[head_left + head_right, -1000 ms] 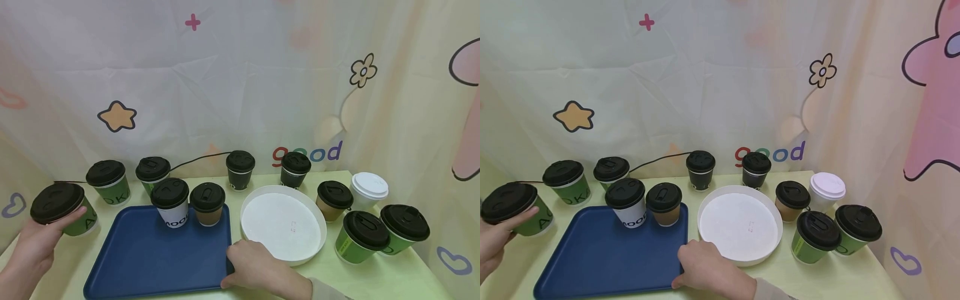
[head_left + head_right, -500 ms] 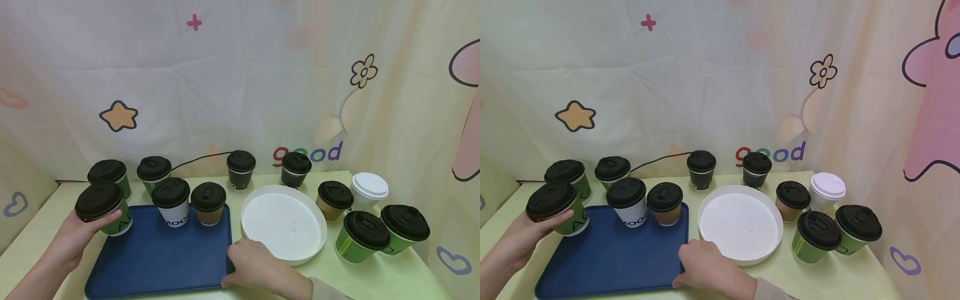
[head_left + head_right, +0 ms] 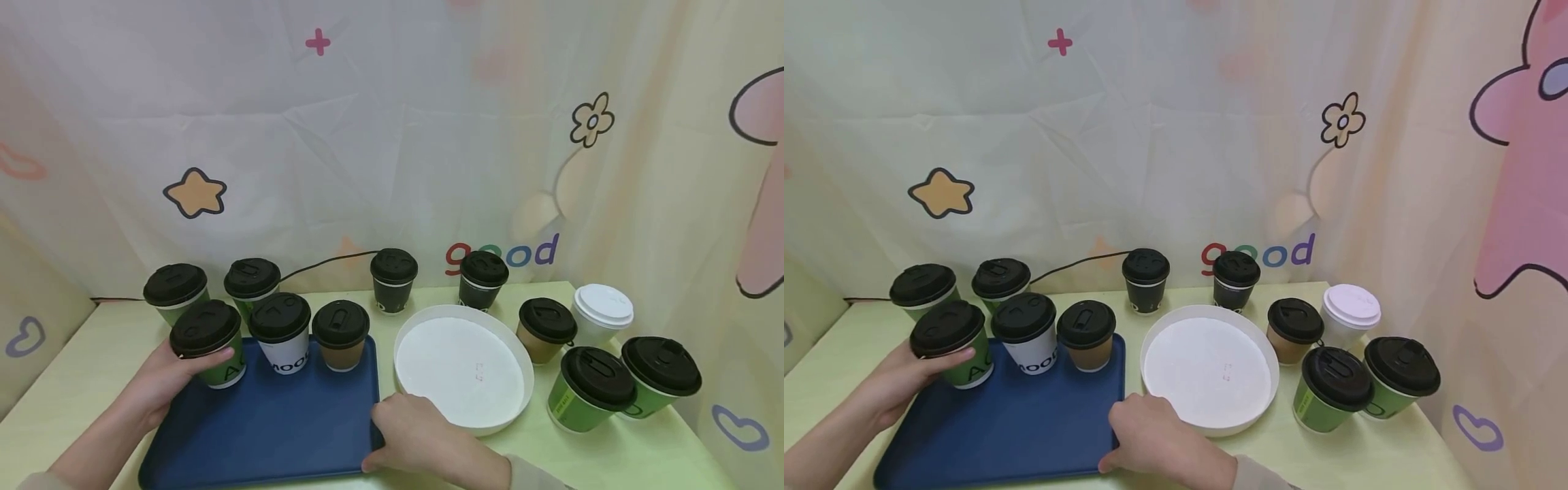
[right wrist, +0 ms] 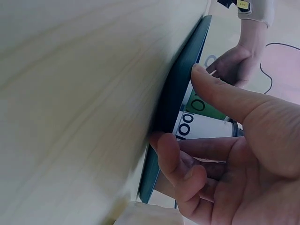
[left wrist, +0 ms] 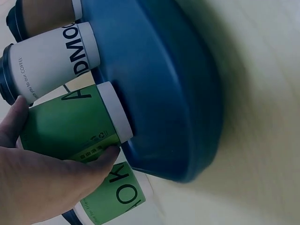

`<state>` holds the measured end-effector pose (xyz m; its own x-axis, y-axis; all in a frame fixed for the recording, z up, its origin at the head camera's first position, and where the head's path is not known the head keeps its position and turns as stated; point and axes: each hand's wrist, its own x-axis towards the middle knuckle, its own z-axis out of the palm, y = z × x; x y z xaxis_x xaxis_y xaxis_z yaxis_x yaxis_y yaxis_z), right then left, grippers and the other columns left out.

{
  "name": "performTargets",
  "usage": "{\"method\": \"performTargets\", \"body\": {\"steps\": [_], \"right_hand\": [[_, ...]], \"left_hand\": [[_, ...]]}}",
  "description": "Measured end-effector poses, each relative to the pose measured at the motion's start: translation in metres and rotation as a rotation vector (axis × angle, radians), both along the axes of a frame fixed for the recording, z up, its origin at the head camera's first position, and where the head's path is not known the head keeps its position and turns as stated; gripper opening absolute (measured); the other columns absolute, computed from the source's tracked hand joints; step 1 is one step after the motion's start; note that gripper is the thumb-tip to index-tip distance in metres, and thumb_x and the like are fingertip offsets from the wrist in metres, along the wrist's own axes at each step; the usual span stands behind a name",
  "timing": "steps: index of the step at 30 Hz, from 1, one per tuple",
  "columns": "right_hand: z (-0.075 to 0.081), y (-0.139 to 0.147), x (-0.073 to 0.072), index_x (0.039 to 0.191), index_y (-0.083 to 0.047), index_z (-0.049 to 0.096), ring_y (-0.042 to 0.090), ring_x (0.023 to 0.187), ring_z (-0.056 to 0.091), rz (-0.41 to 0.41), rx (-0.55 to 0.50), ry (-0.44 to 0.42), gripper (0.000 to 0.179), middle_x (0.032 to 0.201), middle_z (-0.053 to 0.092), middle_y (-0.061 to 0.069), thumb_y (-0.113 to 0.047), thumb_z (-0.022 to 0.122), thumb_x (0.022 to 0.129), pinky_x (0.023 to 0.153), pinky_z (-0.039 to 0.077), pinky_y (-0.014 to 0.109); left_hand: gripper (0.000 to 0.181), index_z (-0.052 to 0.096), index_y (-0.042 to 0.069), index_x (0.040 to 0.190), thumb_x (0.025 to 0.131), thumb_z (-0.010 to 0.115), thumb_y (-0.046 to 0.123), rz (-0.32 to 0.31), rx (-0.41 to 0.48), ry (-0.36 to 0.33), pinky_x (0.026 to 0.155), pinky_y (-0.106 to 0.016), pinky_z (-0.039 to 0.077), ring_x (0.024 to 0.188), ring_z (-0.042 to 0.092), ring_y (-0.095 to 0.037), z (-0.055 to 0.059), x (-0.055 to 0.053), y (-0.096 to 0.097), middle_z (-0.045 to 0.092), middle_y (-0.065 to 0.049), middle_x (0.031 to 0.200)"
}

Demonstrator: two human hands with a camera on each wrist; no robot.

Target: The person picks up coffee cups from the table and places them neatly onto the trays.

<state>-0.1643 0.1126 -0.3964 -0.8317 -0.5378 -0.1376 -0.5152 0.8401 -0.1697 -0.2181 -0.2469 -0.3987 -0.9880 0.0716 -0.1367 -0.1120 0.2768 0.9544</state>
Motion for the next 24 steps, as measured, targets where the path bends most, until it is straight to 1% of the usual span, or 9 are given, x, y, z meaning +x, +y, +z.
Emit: {"method": "performTargets", "body": {"steps": [5, 9, 13, 17, 20, 22, 24], "right_hand": [[-0.0004, 0.0017, 0.0005, 0.080, -0.013, 0.072, 0.009, 0.064, 0.056, 0.005, -0.006, -0.001, 0.044, 0.070, 0.060, -0.004, -0.052, 0.092, 0.071, 0.056, 0.050, 0.032], [-0.0003, 0.0028, 0.0003, 0.080, -0.013, 0.073, 0.009, 0.064, 0.056, 0.008, -0.010, -0.004, 0.043, 0.069, 0.059, -0.005, -0.050, 0.092, 0.072, 0.056, 0.050, 0.031], [-0.0007, 0.0030, -0.0006, 0.081, -0.012, 0.073, 0.007, 0.064, 0.055, 0.003, -0.013, -0.029, 0.042, 0.069, 0.058, -0.006, -0.049, 0.092, 0.073, 0.056, 0.049, 0.030], [-0.0010, 0.0021, -0.0016, 0.082, -0.012, 0.074, 0.007, 0.064, 0.054, 0.005, -0.014, -0.035, 0.042, 0.069, 0.058, -0.006, -0.048, 0.092, 0.073, 0.057, 0.050, 0.029], [-0.0011, 0.0021, -0.0015, 0.081, -0.012, 0.073, 0.007, 0.063, 0.054, 0.005, -0.019, -0.032, 0.042, 0.068, 0.057, -0.006, -0.048, 0.092, 0.073, 0.057, 0.049, 0.029], [-0.0014, 0.0024, -0.0013, 0.079, -0.012, 0.072, 0.006, 0.063, 0.054, 0.005, -0.028, -0.031, 0.041, 0.068, 0.056, -0.006, -0.048, 0.092, 0.073, 0.057, 0.049, 0.029], [-0.0016, 0.0027, -0.0011, 0.077, -0.013, 0.071, 0.006, 0.063, 0.054, 0.005, -0.035, -0.027, 0.041, 0.067, 0.055, -0.007, -0.048, 0.092, 0.072, 0.057, 0.049, 0.029]], "left_hand": [[0.098, 0.009, 0.003, 0.163, 0.096, 0.076, 0.023, -0.005, -0.013, 0.016, 0.114, -0.070, 0.014, 0.150, 0.009, -0.047, -0.0018, -0.0021, 0.0039, 0.011, -0.026, 0.165], [0.094, 0.014, 0.003, 0.163, 0.095, 0.077, 0.022, -0.016, -0.022, 0.055, 0.113, -0.068, 0.018, 0.150, 0.013, -0.046, -0.0044, -0.0053, 0.0076, 0.016, -0.025, 0.164], [0.093, 0.017, 0.003, 0.162, 0.095, 0.077, 0.024, -0.013, -0.030, 0.070, 0.113, -0.067, 0.020, 0.149, 0.016, -0.045, -0.0054, -0.0078, 0.0096, 0.019, -0.024, 0.163], [0.094, 0.016, 0.003, 0.162, 0.094, 0.078, 0.022, -0.001, -0.026, 0.074, 0.113, -0.066, 0.021, 0.149, 0.017, -0.045, -0.0056, -0.0076, 0.0098, 0.021, -0.024, 0.162], [0.098, 0.013, 0.002, 0.162, 0.092, 0.080, 0.020, 0.007, -0.029, 0.059, 0.113, -0.066, 0.021, 0.149, 0.017, -0.045, -0.0065, -0.0071, 0.0089, 0.020, -0.025, 0.162], [0.100, 0.012, 0.000, 0.161, 0.091, 0.081, 0.019, 0.019, -0.032, 0.033, 0.114, -0.065, 0.022, 0.148, 0.017, -0.046, -0.0069, -0.0067, 0.0070, 0.018, -0.026, 0.161], [0.101, 0.010, -0.004, 0.160, 0.091, 0.081, 0.019, 0.021, -0.033, -0.001, 0.114, -0.065, 0.022, 0.146, 0.017, -0.048, -0.0074, -0.0071, 0.0026, 0.016, -0.030, 0.160]]}}
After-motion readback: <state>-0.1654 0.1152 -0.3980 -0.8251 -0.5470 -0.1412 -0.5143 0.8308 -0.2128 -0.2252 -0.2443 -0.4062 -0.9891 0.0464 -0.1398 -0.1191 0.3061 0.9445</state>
